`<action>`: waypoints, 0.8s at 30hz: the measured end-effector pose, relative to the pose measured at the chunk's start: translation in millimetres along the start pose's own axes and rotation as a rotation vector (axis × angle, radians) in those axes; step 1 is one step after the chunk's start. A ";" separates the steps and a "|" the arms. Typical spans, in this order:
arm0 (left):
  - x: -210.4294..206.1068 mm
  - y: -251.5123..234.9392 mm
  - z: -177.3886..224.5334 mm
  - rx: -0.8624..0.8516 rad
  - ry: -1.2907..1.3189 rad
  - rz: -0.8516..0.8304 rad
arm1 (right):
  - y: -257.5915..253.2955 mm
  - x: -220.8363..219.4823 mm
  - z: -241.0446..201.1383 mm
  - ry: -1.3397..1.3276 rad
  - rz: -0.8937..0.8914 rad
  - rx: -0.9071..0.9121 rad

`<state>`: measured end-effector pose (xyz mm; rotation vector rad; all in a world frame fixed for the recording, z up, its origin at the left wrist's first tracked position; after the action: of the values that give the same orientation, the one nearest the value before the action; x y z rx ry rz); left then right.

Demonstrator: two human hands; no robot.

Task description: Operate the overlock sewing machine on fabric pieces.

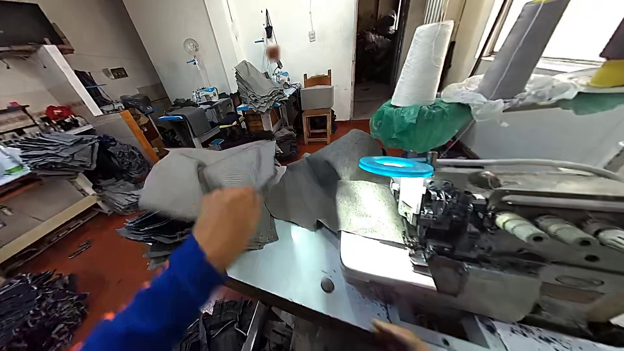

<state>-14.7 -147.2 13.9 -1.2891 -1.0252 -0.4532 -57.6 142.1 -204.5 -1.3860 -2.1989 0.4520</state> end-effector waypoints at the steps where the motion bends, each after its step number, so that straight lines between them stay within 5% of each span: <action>1: 5.9 20.8 32.6 -0.039 0.142 0.046 | -5.5 -23.3 -8.5 -0.168 -0.091 -0.049; 3: 1.8 47.0 95.9 -0.021 0.481 0.011 | -14.2 -56.4 -28.2 -0.412 -0.141 -0.166; 7: -45.5 65.9 177.8 -0.164 0.716 0.076 | -13.2 -63.6 -23.6 -0.589 0.356 -0.626; 10: -93.6 72.8 176.2 -0.438 0.759 0.001 | -2.4 -58.6 -8.7 -0.471 0.467 -0.699; 13: -97.2 79.6 141.3 -0.485 0.702 0.117 | 10.5 -44.7 -2.1 -0.491 0.195 -0.662; 15: -92.7 84.4 129.9 -0.476 0.640 0.189 | 8.1 -1.6 -4.3 -0.314 0.025 -0.460; 18: -98.4 69.7 134.8 -0.449 0.595 0.276 | -2.7 134.6 -3.3 0.377 0.224 -0.266; 21: -112.0 44.7 151.5 -0.421 0.590 0.304 | -7.8 257.6 -6.8 0.969 0.435 -0.386; 24: -120.9 34.1 159.9 -0.394 0.646 0.327 | 18.5 318.5 -10.4 1.256 0.381 -0.671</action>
<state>-108.5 -19.9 -113.9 -1.4807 -0.1798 -0.7768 -152.0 438.2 -131.3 -1.6929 -1.0266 -0.9154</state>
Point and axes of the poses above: each hand's wrist, its own y-axis away from the middle knuckle, its own x-axis out of the back of the hand, z = x × y, the point moved 7 cm from there along -y, towards the middle knuckle, and after that the axes turned 13 degrees about z, right-handed, at the moved point
